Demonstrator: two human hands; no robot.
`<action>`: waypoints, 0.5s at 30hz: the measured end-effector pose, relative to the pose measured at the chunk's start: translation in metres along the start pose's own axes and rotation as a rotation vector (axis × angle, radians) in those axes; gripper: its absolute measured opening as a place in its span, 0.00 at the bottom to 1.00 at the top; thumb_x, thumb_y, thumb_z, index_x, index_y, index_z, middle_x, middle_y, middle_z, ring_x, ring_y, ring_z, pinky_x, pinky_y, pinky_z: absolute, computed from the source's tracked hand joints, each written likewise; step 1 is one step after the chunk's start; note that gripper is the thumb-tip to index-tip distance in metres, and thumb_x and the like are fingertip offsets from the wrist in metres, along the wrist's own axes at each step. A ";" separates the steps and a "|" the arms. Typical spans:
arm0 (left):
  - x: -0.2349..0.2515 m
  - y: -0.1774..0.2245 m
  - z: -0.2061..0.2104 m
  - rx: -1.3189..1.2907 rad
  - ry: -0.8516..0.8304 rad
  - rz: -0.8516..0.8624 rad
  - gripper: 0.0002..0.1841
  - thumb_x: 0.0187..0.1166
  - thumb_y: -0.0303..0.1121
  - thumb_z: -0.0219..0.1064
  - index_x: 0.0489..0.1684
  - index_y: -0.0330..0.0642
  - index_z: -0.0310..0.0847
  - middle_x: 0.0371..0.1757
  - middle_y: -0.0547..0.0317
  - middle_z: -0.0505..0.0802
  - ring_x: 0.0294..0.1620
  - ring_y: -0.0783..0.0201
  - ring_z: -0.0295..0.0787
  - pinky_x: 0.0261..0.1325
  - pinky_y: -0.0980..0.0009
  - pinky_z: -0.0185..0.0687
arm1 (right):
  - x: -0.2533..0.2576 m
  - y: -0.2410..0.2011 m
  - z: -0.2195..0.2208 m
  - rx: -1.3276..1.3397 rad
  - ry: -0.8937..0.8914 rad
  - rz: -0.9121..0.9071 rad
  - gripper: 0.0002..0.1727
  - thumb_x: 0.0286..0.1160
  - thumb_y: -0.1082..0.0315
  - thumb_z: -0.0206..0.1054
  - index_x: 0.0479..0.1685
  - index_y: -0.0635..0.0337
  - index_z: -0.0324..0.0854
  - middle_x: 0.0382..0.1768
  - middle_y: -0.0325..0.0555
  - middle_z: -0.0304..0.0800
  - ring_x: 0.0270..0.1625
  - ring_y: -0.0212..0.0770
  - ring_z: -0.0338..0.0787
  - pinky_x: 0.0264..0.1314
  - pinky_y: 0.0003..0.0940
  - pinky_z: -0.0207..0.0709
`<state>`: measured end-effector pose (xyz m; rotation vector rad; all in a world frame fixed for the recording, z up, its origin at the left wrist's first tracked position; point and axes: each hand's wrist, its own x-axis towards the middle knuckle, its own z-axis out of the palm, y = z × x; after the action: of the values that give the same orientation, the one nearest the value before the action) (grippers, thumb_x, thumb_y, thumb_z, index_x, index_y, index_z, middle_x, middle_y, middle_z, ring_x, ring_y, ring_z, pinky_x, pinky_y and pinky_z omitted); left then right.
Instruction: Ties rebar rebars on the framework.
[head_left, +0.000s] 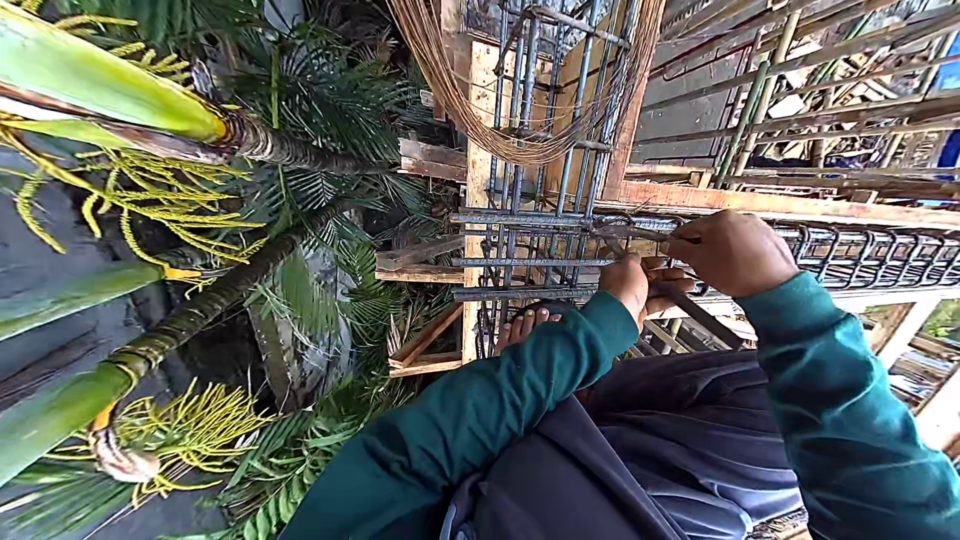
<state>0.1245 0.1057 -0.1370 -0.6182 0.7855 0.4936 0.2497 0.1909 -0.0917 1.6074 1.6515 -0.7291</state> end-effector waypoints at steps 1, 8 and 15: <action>-0.001 0.001 0.003 -0.003 0.010 0.002 0.31 0.98 0.45 0.25 0.64 0.31 0.73 0.40 0.49 0.93 0.37 0.63 0.93 0.45 0.69 0.87 | -0.003 -0.004 -0.001 -0.026 0.007 0.004 0.17 0.86 0.52 0.65 0.41 0.54 0.93 0.37 0.58 0.93 0.45 0.66 0.91 0.43 0.74 0.76; 0.005 -0.003 0.001 0.041 0.010 0.063 0.27 0.98 0.43 0.30 0.67 0.31 0.70 0.46 0.49 0.89 0.38 0.66 0.89 0.44 0.73 0.84 | -0.025 0.004 0.002 -0.085 -0.047 -0.149 0.37 0.78 0.32 0.64 0.68 0.55 0.83 0.55 0.59 0.90 0.59 0.66 0.89 0.54 0.75 0.77; 0.017 -0.006 0.004 -0.041 -0.048 0.164 0.27 0.98 0.47 0.33 0.61 0.36 0.75 0.42 0.53 0.92 0.35 0.65 0.92 0.44 0.72 0.88 | -0.053 -0.019 0.013 -0.486 0.083 -0.042 0.34 0.68 0.74 0.72 0.75 0.78 0.67 0.59 0.75 0.80 0.58 0.76 0.84 0.49 0.68 0.78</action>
<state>0.1408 0.1075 -0.1460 -0.5808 0.7860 0.6734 0.2307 0.1480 -0.0582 1.2695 1.7585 -0.2503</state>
